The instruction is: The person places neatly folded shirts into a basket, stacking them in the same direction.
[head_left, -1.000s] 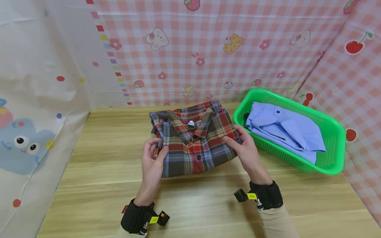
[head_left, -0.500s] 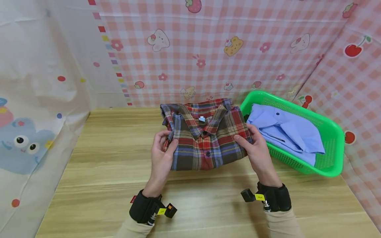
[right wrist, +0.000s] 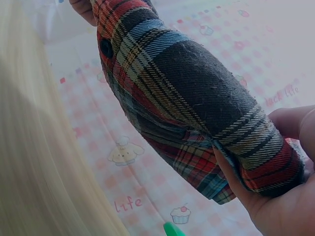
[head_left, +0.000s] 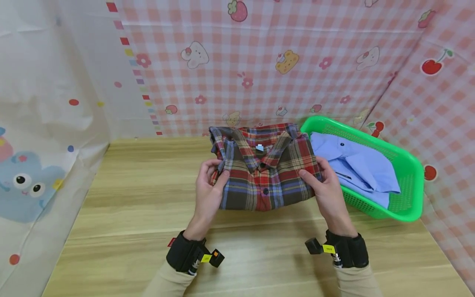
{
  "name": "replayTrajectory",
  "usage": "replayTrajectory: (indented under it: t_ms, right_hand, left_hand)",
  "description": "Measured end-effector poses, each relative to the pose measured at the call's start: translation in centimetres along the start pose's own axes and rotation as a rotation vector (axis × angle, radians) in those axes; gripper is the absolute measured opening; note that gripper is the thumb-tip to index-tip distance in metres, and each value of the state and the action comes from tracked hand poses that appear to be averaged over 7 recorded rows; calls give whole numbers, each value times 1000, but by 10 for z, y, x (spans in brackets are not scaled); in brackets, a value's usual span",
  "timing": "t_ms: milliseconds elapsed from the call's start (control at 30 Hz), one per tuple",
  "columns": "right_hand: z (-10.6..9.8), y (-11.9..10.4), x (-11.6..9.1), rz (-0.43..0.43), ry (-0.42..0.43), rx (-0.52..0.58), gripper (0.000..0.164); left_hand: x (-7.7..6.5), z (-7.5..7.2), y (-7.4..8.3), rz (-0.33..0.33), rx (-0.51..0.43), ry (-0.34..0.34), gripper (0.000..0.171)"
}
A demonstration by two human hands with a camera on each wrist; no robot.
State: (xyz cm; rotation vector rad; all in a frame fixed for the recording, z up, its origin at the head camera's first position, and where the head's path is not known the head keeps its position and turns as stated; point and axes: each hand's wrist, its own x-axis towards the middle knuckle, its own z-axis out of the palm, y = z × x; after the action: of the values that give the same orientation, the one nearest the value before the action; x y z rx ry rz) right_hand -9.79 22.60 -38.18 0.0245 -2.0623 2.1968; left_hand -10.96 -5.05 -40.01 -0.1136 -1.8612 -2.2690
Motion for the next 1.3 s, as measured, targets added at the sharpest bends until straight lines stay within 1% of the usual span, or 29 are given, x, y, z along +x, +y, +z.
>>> replayTrajectory:
  t_ms: [167, 400, 667, 833, 933, 1133, 1300]
  right_hand:
    - [0, -1, 0, -15, -14, -2, 33]
    - [0, -1, 0, -58, -33, 42, 34]
    - [3, 0, 0, -43, -28, 100, 33]
    - [3, 1, -2, -39, -40, 121, 34]
    - [3, 1, -3, -41, -41, 130, 35]
    - [3, 0, -2, -18, -7, 175, 35]
    - [4, -1, -1, -1, 15, 185, 35]
  left_hand:
    - [-1, 0, 2, -4, 9, 4, 30]
    - [-2, -1, 6, -2, 8, -15, 31]
    - [-4, -2, 10, 10, 13, -22, 31]
    - [-4, -2, 11, 4, 19, -17, 31]
    - [-4, -2, 11, 6, 17, -27, 31]
    - [-2, -2, 14, 14, 24, -56, 31]
    - [-1, -1, 17, 3, 32, -53, 33]
